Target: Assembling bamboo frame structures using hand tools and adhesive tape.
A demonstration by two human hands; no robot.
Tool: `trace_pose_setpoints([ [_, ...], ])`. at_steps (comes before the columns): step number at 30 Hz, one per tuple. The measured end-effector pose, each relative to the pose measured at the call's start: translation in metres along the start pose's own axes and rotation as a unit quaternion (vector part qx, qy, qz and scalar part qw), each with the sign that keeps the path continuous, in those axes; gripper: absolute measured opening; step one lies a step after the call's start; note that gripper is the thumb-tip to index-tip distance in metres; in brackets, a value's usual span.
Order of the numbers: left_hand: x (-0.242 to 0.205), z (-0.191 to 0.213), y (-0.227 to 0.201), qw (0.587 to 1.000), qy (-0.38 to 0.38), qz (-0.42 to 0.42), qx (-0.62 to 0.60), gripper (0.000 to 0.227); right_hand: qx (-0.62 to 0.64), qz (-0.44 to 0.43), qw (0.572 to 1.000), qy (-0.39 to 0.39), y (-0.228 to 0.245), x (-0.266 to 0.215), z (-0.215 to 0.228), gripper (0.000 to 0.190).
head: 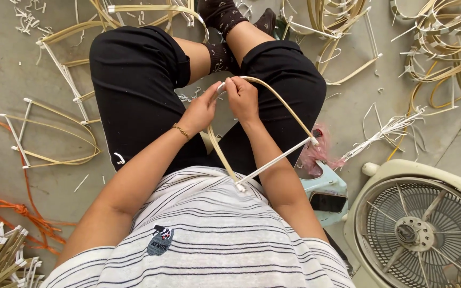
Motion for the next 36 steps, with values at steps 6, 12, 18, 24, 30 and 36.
trace_pose_setpoints([
  [6, 0.004, 0.012, -0.008, 0.982, 0.057, 0.089, -0.159, 0.06, -0.076, -0.013, 0.994, 0.073, 0.013, 0.01, 0.012, 0.035],
  [12, 0.002, 0.006, -0.006, 0.982, 0.077, 0.02, -0.174, 0.061, -0.029, -0.066, 0.969, 0.238, -0.011, -0.004, -0.015, 0.027],
  [18, -0.012, 0.015, -0.021, 0.986, 0.078, 0.079, -0.124, 0.052, -0.039, -0.028, 0.978, 0.203, -0.005, -0.006, -0.005, 0.027],
  [24, -0.011, 0.016, -0.003, 0.988, 0.05, 0.12, -0.077, 0.025, 0.055, -0.075, 0.956, 0.28, -0.022, -0.014, -0.023, 0.03],
  [30, -0.01, 0.004, 0.0, 0.992, 0.056, 0.099, -0.046, 0.022, 0.133, -0.083, 0.959, 0.236, -0.017, -0.008, -0.034, 0.03],
  [36, -0.005, 0.0, 0.014, 0.998, 0.033, 0.027, 0.056, 0.03, 0.175, -0.064, 0.965, 0.183, 0.002, -0.012, -0.042, 0.031],
])
Point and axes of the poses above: each hand's wrist, its own x-axis towards the middle knuckle, its own z-axis out of the back of the hand, y = z × x, the point moved 8 cm from there along x, towards the middle knuckle, and after that the axes turned 8 degrees about -y, right-handed, at the moved point
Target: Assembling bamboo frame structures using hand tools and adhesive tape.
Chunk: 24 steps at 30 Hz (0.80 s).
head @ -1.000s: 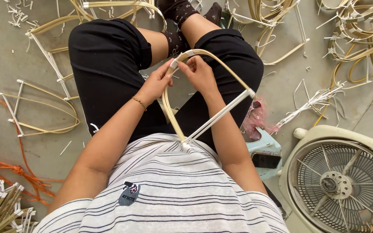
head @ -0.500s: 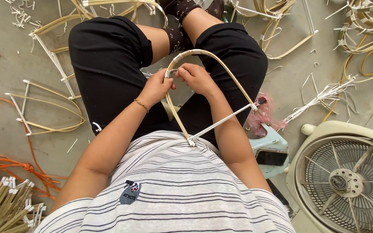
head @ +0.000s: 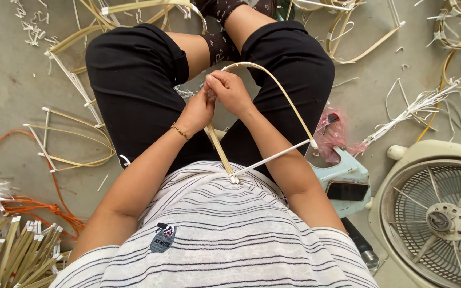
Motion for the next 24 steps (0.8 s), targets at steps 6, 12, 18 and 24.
trace_pose_setpoints([
  [6, 0.001, 0.005, -0.004, 0.955, 0.063, 0.066, -0.282, 0.027, 0.058, -0.031, 0.998, 0.012, 0.014, -0.001, 0.025, 0.032],
  [12, 0.011, 0.016, -0.01, 0.894, 0.06, 0.095, -0.434, 0.031, 0.069, -0.066, 0.99, -0.105, -0.02, -0.004, 0.061, 0.029],
  [18, 0.03, 0.033, -0.012, 0.812, -0.028, 0.147, -0.565, 0.025, -0.055, 0.065, 0.996, -0.039, 0.035, -0.025, 0.028, 0.045],
  [24, 0.013, 0.055, -0.038, 0.815, -0.143, 0.052, -0.56, 0.032, 0.335, -0.081, 0.936, -0.07, 0.005, -0.034, 0.028, 0.022],
])
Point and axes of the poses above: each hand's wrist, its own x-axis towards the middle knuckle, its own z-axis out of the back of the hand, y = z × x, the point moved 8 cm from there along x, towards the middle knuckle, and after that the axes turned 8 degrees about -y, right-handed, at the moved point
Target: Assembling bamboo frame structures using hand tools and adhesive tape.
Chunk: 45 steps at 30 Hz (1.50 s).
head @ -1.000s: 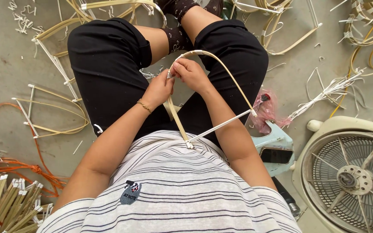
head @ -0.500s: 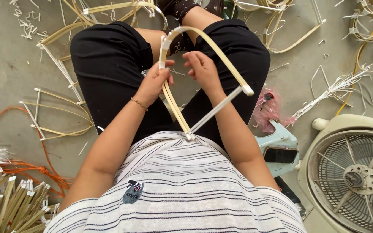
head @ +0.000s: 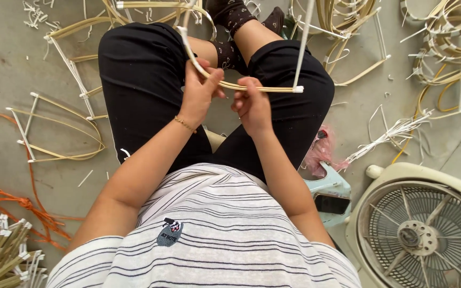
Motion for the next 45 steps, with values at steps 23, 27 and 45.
trace_pose_setpoints([
  [23, -0.096, -0.033, -0.08, 0.977, 0.191, 0.077, 0.051, 0.038, 0.286, -0.126, 0.947, 0.076, 0.048, -0.031, -0.004, 0.049],
  [27, -0.137, -0.056, -0.171, 0.837, 0.179, -0.266, 0.443, 0.026, 0.299, -0.114, 0.94, 0.115, 0.06, -0.036, -0.001, 0.051],
  [45, -0.099, -0.068, -0.114, 0.907, 0.225, -0.028, 0.355, 0.022, 0.268, -0.101, 0.956, 0.066, 0.064, -0.036, -0.008, 0.044],
])
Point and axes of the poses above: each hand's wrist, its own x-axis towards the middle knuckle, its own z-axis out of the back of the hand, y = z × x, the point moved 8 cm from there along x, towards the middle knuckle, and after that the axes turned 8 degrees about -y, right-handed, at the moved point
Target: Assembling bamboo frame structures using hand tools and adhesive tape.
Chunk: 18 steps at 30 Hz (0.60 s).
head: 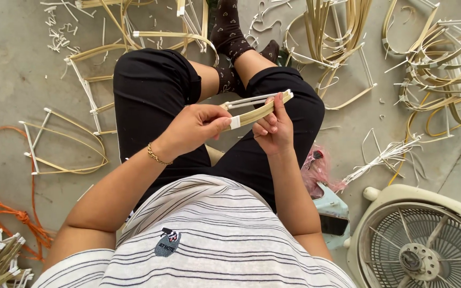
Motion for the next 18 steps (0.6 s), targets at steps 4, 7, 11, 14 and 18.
trace_pose_setpoints([
  [4, -0.002, -0.003, -0.005, 0.999, -0.016, -0.008, 0.033, 0.02, -0.013, 0.011, 1.0, -0.008, 0.001, -0.004, -0.007, 0.042],
  [7, 0.001, -0.005, 0.004, 1.0, -0.022, 0.003, 0.02, 0.021, -0.006, 0.015, 1.0, -0.002, 0.004, -0.002, -0.002, 0.042],
  [11, 0.006, -0.007, 0.018, 0.999, -0.012, 0.029, 0.013, 0.022, -0.241, 0.059, 0.962, -0.116, 0.017, -0.008, 0.001, 0.06],
  [14, 0.012, -0.01, 0.013, 0.994, 0.009, -0.009, -0.105, 0.025, -0.513, 0.158, 0.836, -0.112, 0.034, -0.019, 0.005, 0.04],
  [18, 0.005, -0.027, 0.022, 0.986, 0.051, 0.01, -0.159, 0.025, -0.581, 0.341, 0.736, 0.063, 0.032, -0.07, -0.113, 0.032],
])
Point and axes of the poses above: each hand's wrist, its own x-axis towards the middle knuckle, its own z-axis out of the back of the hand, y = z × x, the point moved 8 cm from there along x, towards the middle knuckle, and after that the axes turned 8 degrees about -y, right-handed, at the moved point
